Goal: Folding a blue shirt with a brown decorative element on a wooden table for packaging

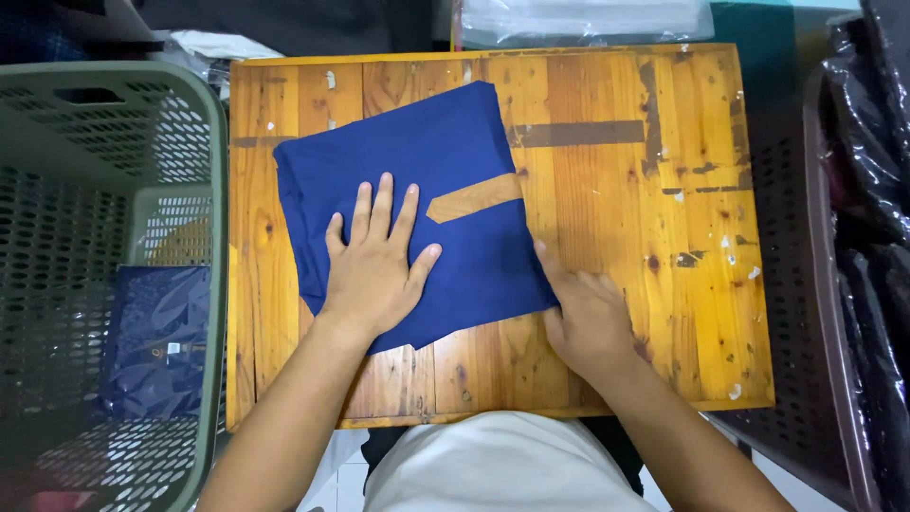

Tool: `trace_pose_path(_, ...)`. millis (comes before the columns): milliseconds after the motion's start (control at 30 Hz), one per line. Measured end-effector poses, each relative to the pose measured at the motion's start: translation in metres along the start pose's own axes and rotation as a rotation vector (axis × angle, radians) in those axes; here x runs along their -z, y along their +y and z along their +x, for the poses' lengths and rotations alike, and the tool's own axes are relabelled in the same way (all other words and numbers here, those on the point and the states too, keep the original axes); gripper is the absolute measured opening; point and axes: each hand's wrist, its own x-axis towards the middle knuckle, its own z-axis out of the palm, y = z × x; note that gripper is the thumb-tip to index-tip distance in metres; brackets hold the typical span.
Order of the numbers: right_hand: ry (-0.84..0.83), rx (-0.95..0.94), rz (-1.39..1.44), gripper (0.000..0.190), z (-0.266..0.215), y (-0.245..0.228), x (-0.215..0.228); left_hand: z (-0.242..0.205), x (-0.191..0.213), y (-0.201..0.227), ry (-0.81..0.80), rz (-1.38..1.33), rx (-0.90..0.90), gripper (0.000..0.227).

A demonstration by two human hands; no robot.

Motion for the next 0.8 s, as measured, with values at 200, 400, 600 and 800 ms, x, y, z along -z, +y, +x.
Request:
trace_pose_path(200,-0.073,0.06,-0.421,0.082,-0.001,-0.005,0.01,-0.008,0.002,-0.005,0.004,0.063,0.029,0.083)
trace_pose_path(400,0.061,0.074,-0.478,0.077,0.001,-0.006,0.011,-0.001,0.012,0.002,-0.025,0.11,0.191,0.108)
trace_pose_path(600,0.28,0.19,-0.341,0.074,0.003,-0.009,0.007,0.047,0.011,0.056,0.154,0.057,-0.375,0.067)
trace_pose_path(800,0.131,0.227,-0.329,0.078,-0.003,0.005,-0.012,0.077,-0.002,0.056,-0.019,0.183,-0.305,0.075)
